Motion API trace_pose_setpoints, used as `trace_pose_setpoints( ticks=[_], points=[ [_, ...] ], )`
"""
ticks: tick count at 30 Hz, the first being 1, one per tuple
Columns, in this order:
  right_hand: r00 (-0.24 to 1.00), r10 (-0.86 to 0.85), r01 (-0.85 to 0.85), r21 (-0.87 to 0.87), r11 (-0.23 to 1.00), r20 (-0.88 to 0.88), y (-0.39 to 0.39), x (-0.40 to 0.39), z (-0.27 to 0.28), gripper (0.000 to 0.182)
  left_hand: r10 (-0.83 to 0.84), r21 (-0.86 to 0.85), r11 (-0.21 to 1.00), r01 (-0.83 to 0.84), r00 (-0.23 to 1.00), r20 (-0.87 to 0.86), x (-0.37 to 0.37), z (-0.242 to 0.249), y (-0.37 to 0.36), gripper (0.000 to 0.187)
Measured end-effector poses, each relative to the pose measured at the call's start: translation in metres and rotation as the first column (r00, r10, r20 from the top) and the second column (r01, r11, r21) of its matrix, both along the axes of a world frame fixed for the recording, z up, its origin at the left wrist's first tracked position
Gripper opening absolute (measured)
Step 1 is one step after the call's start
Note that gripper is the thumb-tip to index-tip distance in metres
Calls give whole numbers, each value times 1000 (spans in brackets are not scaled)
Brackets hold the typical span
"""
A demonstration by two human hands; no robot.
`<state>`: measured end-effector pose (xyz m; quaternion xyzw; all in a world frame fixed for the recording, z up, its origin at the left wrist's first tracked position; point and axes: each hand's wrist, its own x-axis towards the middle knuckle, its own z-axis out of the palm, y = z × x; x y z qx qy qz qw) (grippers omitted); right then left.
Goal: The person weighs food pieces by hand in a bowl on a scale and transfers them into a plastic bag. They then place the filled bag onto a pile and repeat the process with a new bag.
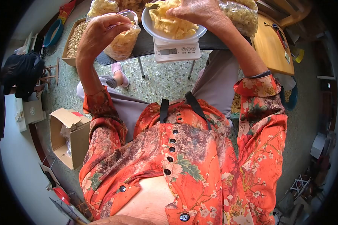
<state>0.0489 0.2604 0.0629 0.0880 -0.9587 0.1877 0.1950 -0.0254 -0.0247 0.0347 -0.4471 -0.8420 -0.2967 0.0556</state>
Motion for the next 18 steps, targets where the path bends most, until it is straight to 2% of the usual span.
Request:
trace_pose_setpoints(
  ticks=[5, 7, 9, 11, 14, 16, 17, 18],
  points=[
    [1000, -24, 24, 43, 999, -10, -2, 5, 5, 48, 2, 15, 1000, -3, 1000, 23, 2, 4, -1, 21],
    [992, -73, 74, -5, 997, 107, -7, 11, 14, 48, 3, 33, 999, -5, 998, 55, 3, 4, -2, 20],
    [996, -31, 33, -26, 999, 79, -4, 15, 12, 48, 9, 51, 999, -14, 996, 89, 3, 2, -4, 20],
    [999, 11, -9, -45, 999, 47, -3, 20, 13, 48, -12, 19, 1000, 12, 999, 35, 2, 4, -5, 19],
    [996, -10, 18, -87, 996, 91, -4, 28, 16, 38, 3, 26, 1000, -6, 996, 91, 1, 3, -6, 18],
    [971, 96, -151, -251, 956, -218, -10, 35, 8, 22, 4, 24, 1000, -6, 996, 89, 2, 2, -8, 19],
    [971, 95, -150, -251, 956, -218, -10, 38, 11, 22, 4, 25, 1000, -7, 996, 84, 2, 2, -8, 19],
    [997, -35, 15, -268, 963, -70, -19, 41, 25, 17, 3, 25, 1000, -6, 996, 84, 1, 3, -8, 19]
  ],
)
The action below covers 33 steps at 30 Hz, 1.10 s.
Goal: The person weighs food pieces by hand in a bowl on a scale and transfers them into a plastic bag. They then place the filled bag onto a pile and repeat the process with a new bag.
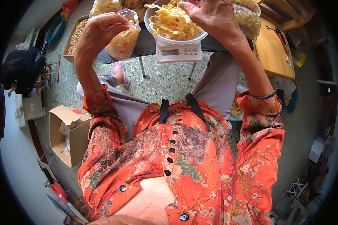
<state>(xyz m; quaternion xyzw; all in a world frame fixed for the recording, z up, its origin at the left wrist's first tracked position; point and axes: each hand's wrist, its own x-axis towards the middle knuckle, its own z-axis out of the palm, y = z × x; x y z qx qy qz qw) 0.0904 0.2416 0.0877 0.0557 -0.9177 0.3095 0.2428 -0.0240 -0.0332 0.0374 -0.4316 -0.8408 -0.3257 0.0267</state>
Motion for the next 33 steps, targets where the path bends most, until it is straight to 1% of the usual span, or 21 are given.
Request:
trace_pose_setpoints(
  ticks=[1, 2, 4, 5, 7, 9, 11, 13, 15, 16, 19, 20, 21, 23, 25, 27, 28, 29, 31, 32, 33],
  points=[
    [981, -127, 129, 2, 992, 147, -5, 4, 9, 11, -13, 16, 1000, 13, 1000, 13, 1, 3, 0, 18],
    [981, -128, 129, 3, 992, 148, -2, 6, 6, 11, -27, 34, 999, 26, 999, 32, 0, 2, 0, 17],
    [994, -76, 66, -122, 990, -79, 7, 15, -10, 10, -25, 24, 999, 25, 1000, -7, 3, 4, -3, 16],
    [994, -72, 62, -119, 991, -85, 12, 22, -15, 10, -20, 19, 1000, 21, 998, -53, 3, 7, -4, 15],
    [994, -100, 92, -130, 987, -55, 22, 44, -22, 28, -2, 23, 1000, 3, 999, -33, 4, 9, -6, 15],
    [991, -116, 103, -166, 981, -70, 31, 63, -25, 22, 9, 21, 1000, -9, 1000, -8, 4, 13, -6, 15],
    [987, -137, 118, -210, 971, -81, 39, 85, -36, 19, -4, 76, 997, 4, 1000, 10, 5, 14, -9, 15],
    [963, -268, 259, -221, 940, -11, 57, 107, -51, 18, 4, 78, 997, -4, 1000, 0, 7, 18, -12, 15],
    [937, -350, 342, -276, 898, 23, 83, 130, -76, 18, 10, 76, 997, -9, 1000, -3, 7, 20, -12, 16],
    [901, -424, 431, -290, 854, 92, 86, 142, -81, 18, 23, 73, 997, -23, 1000, 6, 7, 19, -12, 16],
    [840, -517, 541, -322, 777, 164, 138, 183, -147, 18, 15, 22, 1000, -15, 999, -35, 0, 14, -16, 18],
    [808, -539, 587, -262, 766, 236, 156, 201, -172, 18, -28, 105, 994, 35, 998, -61, 0, 12, -14, 17],
    [772, -562, 626, -200, 754, 297, 177, 221, -201, 18, -29, 100, 994, 34, 998, -52, 0, 10, -15, 17],
    [734, -460, 583, -116, 804, 500, 234, 284, -285, 26, -2, 59, 998, 4, 999, -39, -3, 8, -18, 19],
    [535, -486, 670, 4, 743, 691, 242, 331, -338, 34, -4, 49, 999, 6, 999, -48, -5, 6, -21, 20],
    [349, -461, 789, 10, 614, 816, 215, 344, -341, 44, -8, 37, 999, 10, 999, -35, -4, 7, -19, 20],
    [386, -538, 755, 79, 651, 749, 228, 366, -386, 56, -7, 31, 999, 8, 999, -34, -5, 7, -19, 20],
    [386, -533, 754, 76, 653, 753, 225, 373, -398, 56, -9, 28, 1000, 10, 999, -39, -7, 9, -18, 19],
    [488, -611, 571, 301, 764, 624, 214, 374, -406, 65, -9, 23, 1000, 10, 999, -47, -7, 10, -16, 19],
    [415, -557, 608, 237, 758, 719, 210, 372, -410, 84, -9, 23, 1000, 9, 1000, -29, -7, 10, -14, 19],
    [417, -553, 606, 233, 761, 721, 210, 373, -420, 84, -8, 22, 1000, 8, 1000, -10, -7, 10, -13, 19]
  ],
)
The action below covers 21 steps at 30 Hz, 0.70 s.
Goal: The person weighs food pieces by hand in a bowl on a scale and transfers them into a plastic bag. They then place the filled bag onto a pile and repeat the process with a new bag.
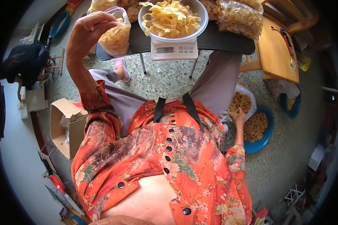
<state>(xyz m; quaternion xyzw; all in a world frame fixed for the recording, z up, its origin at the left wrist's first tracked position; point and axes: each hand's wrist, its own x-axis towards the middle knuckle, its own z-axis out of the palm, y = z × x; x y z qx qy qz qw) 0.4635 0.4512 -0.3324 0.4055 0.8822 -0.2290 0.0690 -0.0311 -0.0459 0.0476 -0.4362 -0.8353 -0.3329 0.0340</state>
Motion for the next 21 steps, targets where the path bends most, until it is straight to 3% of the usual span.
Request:
trace_pose_setpoints(
  ticks=[2, 7, 9, 10, 13, 15, 16, 17, 18, 19, 21],
  points=[
    [1000, -6, 5, 91, 996, 14, -4, 2, -29, 91, -3, 0, 1000, 3, 1000, 1, -1, 0, 1, 19],
    [996, -71, 69, 41, 997, 53, -13, -14, -56, 89, 2, -16, 1000, -2, 1000, -2, -3, 2, 5, 19],
    [963, -261, 236, -259, 937, -65, -5, -13, -82, 82, 1, -9, 1000, -1, 1000, 9, -3, 2, 7, 18],
    [963, -262, 237, -262, 935, -61, -6, -13, -82, 82, 0, -14, 1000, 0, 1000, 11, -3, 4, 6, 18],
    [993, -113, 109, -144, 984, -20, -1, -14, -89, 76, 6, -4, 1000, -6, 1000, 18, -2, 5, 6, 18],
    [981, -155, 135, -160, 978, -119, 8, -9, -114, 68, 5, -20, 1000, -5, 1000, 14, -1, 6, 6, 17],
    [973, -85, 32, -238, 971, -216, 14, -14, -124, 63, -8, -25, 1000, 8, 1000, 19, 3, 9, 3, 17],
    [951, -39, -53, -285, 957, -308, 21, -13, -111, 58, 94, -61, 994, -91, 995, 42, 10, 24, -8, 16],
    [908, -255, 138, -335, 932, -334, -10, -27, -64, 51, 159, -103, 983, -152, 985, 60, 13, 25, -2, 16],
    [894, -270, 188, -247, 950, -358, -10, -26, -75, 56, 114, -74, 991, -111, 992, 45, 12, 25, 0, 15],
    [888, -404, 342, -273, 899, -219, -11, -16, -85, 77, 105, -22, 994, -103, 991, 84, 10, 19, -7, 12]
  ],
)
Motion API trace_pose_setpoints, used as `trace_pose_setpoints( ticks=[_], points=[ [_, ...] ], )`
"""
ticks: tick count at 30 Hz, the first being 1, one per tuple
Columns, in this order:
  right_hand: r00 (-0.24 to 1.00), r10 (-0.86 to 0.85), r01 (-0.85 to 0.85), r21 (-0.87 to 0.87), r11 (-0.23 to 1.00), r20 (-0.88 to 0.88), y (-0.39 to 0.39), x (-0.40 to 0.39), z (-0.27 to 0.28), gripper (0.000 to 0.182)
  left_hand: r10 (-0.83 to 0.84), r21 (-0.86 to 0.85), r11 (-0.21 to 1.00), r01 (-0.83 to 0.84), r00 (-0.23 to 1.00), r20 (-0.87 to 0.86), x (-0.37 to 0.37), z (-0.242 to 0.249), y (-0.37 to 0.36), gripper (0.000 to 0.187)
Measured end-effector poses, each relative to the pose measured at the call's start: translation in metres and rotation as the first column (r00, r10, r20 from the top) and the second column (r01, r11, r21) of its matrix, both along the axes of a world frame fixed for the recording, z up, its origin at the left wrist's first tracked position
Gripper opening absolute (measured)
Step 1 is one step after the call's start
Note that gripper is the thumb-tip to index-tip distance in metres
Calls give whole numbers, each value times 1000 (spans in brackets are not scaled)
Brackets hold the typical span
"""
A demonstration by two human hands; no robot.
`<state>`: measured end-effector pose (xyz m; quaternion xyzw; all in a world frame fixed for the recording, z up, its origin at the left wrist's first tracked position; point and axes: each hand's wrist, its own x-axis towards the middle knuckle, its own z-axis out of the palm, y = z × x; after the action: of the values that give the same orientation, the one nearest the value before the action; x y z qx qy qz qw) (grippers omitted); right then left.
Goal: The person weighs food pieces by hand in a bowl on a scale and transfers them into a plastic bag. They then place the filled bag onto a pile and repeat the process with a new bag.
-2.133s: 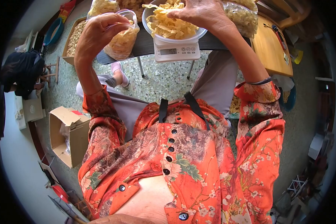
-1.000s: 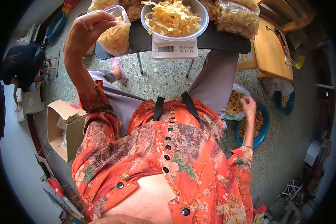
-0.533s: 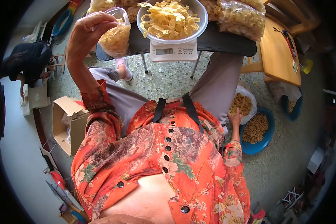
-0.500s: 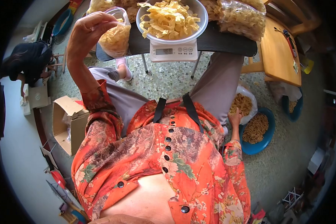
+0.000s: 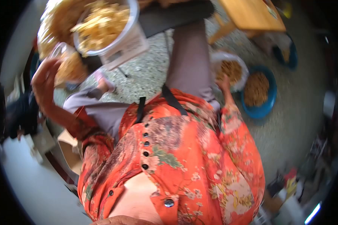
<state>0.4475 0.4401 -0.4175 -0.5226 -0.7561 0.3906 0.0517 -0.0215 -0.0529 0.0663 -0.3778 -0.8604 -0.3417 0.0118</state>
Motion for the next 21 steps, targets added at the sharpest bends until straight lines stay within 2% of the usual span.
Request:
trace_pose_setpoints(
  ticks=[1, 3, 4, 6, 7, 9, 10, 14, 16, 17, 19, 21],
  points=[
    [997, -55, 54, -28, 998, -58, -5, 3, 10, 75, 42, 33, 998, -44, 998, 46, 0, -6, -4, 10],
    [976, 0, 52, -231, 972, 216, 4, 9, 28, 59, 82, -34, 996, -82, 997, 11, -9, -21, -18, 12],
    [972, -37, 90, -226, 970, 231, 10, 18, 28, 59, 63, 12, 998, -63, 997, 43, -12, -28, -21, 13],
    [988, -41, 22, 134, 991, 147, 20, 35, 21, 41, 55, 54, 997, -56, 998, 29, -18, -39, -27, 15],
    [987, -56, 35, 136, 990, 153, 21, 38, 31, 41, 40, 55, 998, -42, 999, 36, -16, -40, -26, 15],
    [991, -101, 64, 363, 930, 85, 28, 44, 45, 33, 127, 110, 985, -132, 991, 44, -13, -39, -24, 11],
    [973, -190, 214, 215, 953, -128, 33, 38, 42, 23, 115, 91, 990, -111, 993, -34, -13, -36, -21, 12],
    [988, -125, 143, 245, 959, -89, 39, 5, 55, 26, 133, 81, 989, -127, 989, -71, -13, -32, -16, 12],
    [977, -5, -102, 495, 863, 211, 42, -6, 58, 36, 137, 39, 990, -135, 988, -72, -13, -28, -15, 13],
    [977, -13, -96, 497, 863, 211, 40, -9, 63, 36, 130, 41, 991, -127, 989, -72, -16, -30, -18, 13],
    [831, 12, -267, 379, 886, 556, 30, -22, 88, 53, 130, 1, 992, -130, 988, -78, -21, -32, -25, 14],
    [811, 27, -282, 350, 893, 585, 27, -26, 84, 52, 153, 10, 988, -152, 987, -57, -21, -33, -24, 14]
  ],
)
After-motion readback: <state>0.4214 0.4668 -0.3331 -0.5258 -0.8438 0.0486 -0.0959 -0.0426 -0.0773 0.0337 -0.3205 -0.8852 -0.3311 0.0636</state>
